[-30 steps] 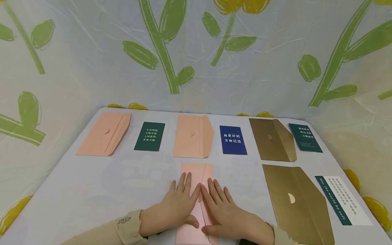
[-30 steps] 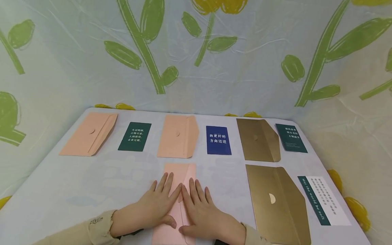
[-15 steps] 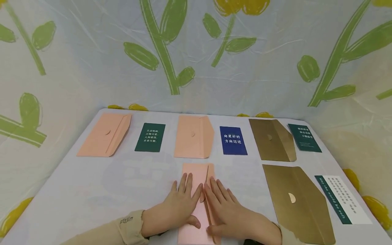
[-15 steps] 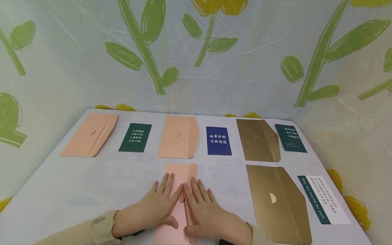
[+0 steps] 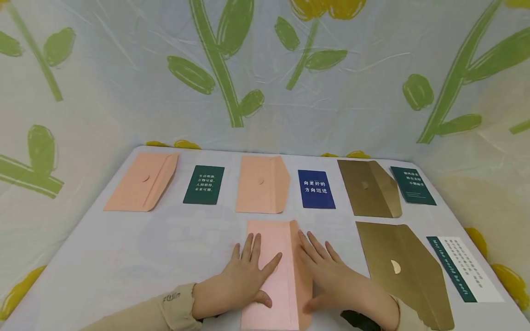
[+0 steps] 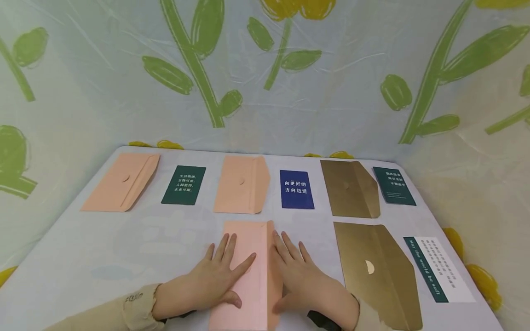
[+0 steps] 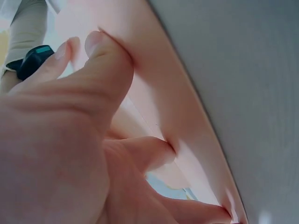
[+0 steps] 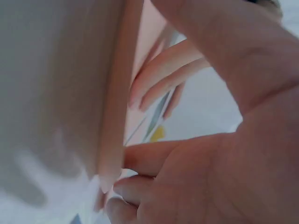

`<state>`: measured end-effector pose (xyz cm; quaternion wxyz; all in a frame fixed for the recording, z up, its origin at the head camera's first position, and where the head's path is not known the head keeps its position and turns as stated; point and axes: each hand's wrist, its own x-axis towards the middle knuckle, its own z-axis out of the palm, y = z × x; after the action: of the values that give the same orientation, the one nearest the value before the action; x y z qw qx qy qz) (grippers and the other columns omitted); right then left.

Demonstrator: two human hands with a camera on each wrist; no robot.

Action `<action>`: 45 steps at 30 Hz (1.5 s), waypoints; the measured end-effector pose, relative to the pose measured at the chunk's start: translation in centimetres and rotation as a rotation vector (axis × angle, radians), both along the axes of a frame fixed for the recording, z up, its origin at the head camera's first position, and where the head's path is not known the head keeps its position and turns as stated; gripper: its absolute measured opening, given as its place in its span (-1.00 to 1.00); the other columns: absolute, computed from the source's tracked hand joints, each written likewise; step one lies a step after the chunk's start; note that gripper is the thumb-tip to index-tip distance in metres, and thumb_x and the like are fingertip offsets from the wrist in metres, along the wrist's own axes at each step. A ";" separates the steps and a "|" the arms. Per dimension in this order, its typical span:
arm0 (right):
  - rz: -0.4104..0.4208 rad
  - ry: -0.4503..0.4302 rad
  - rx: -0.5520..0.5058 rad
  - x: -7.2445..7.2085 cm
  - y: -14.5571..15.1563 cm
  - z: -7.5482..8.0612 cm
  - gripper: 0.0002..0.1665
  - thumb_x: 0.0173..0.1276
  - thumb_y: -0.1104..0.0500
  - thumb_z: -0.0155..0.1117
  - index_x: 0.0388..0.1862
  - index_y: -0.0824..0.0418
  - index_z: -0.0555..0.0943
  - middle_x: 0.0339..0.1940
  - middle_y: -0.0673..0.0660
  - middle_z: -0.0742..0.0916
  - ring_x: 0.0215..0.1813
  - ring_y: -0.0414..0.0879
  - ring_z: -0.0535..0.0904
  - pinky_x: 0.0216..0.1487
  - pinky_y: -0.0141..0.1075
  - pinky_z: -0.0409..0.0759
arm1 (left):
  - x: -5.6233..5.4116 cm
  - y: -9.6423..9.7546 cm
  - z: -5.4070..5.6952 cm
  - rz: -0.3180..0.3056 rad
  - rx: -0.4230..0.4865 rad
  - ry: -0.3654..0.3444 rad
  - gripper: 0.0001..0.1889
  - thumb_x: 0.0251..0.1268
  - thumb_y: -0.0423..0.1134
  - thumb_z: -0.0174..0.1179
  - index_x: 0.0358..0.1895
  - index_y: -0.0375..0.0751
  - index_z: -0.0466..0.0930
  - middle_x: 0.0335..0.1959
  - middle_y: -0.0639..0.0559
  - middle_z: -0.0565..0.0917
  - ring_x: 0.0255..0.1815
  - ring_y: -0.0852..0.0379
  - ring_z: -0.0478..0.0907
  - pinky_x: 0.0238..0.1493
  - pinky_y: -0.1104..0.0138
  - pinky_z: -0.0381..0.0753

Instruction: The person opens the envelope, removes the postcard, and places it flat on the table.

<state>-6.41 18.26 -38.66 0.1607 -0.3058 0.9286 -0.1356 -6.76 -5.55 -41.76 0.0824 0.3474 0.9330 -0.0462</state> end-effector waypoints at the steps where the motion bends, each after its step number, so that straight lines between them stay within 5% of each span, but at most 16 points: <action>1: 0.001 -0.015 -0.002 -0.2 0.1 -0.1 0.37 -0.11 -0.18 0.63 0.51 0.48 0.16 0.62 0.34 -0.04 0.60 0.29 -0.20 0.42 0.33 -0.10 | 0.0 0.0 0.0 0.000 0.000 -0.005 0.01 0.00 0.51 0.12 0.56 0.18 0.16 0.46 -0.53 0.11 0.48 -0.46 0.04 0.23 -0.21 0.36; 9: 0.022 -0.116 0.015 -1.2 0.1 -1.0 0.54 -0.21 -0.23 0.68 0.55 0.45 0.05 0.61 0.39 -0.02 0.60 0.29 -0.15 0.45 0.27 -0.04 | -0.1 -0.1 0.2 0.003 -0.005 -0.040 0.02 -0.01 0.51 0.13 0.56 0.17 0.16 0.47 -0.52 0.11 0.49 -0.47 0.03 0.24 -0.21 0.36; 45: 0.040 -0.124 -0.003 -1.6 0.4 -1.2 0.55 -0.20 -0.27 0.64 0.58 0.39 0.02 0.61 0.40 -0.05 0.59 0.32 -0.18 0.42 0.28 0.03 | -0.5 0.2 0.4 -0.009 -0.011 -0.059 0.02 0.00 0.50 0.14 0.56 0.13 0.16 0.46 -0.55 0.10 0.48 -0.49 0.02 0.23 -0.21 0.37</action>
<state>-8.03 18.71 -39.87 0.2204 -0.3156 0.9103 -0.1524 -7.25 -5.35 -41.31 0.1117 0.3523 0.9283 -0.0414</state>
